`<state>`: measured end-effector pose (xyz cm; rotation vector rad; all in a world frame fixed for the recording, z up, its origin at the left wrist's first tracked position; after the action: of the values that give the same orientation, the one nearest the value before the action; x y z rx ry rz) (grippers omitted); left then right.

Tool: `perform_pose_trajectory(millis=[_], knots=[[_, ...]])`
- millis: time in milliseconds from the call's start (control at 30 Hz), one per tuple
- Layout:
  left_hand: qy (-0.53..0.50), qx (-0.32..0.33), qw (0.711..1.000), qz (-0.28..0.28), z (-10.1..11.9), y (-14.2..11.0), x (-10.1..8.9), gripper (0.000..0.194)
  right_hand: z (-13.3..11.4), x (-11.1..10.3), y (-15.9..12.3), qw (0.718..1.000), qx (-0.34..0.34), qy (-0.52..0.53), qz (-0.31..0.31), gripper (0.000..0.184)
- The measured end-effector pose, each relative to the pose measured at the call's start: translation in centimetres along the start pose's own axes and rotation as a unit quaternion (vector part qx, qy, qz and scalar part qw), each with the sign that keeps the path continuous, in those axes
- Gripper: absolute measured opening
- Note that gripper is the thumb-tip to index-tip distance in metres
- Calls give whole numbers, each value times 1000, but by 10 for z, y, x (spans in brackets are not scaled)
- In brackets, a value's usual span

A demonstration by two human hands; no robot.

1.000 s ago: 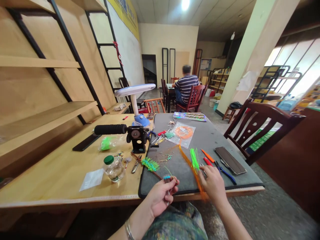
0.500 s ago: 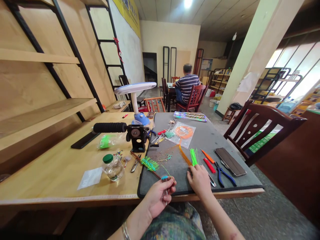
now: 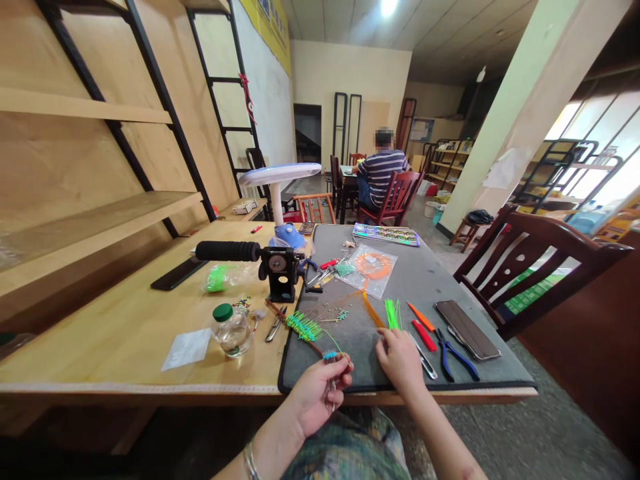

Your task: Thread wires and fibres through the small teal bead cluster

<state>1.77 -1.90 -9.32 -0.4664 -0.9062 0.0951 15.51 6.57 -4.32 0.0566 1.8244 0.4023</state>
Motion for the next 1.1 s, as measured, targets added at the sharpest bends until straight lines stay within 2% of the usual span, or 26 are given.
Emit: perform_pose_trajectory(millis=[133,300,400,567,700,767,833,900,967,1100], knots=[[-6,0,1000,5,0,0,-1,8,1,8,16,1000,6,-18,-12,24],[-9,1,1000,7,1,-1,-1,9,-3,13,17,999,26,-15,-40,20],[-12,3,1000,6,3,-2,0,8,-11,14,7,997,31,2,-69,20],[-9,7,1000,4,7,-4,0,7,-33,16,-26,990,8,47,-135,21],[-6,13,1000,11,9,-7,-4,5,-41,14,-43,968,-30,136,-210,24],[-7,16,1000,12,10,-8,-5,5,-30,8,-37,967,-5,158,-197,24],[-7,17,1000,8,10,-9,-5,6,-11,0,-24,980,44,125,-149,26],[-5,21,1000,-1,11,-11,-4,7,0,-1,-17,986,60,86,-129,26],[0,32,999,-9,14,-12,-4,7,0,3,-20,988,37,69,-135,24],[2,49,999,-7,21,-16,-11,8,-18,8,-48,982,-42,91,-163,22]])
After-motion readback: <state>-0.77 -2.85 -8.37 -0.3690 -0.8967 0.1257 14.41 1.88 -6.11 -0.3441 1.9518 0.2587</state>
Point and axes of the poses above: each hand's wrist, its own y-axis towards the middle knuckle, its own x-axis out of the palm, z = x × y, the point moved 8 cm from there along y, towards the middle knuckle, and after that the axes turned 7 degrees about x, right-handed, at the moved point
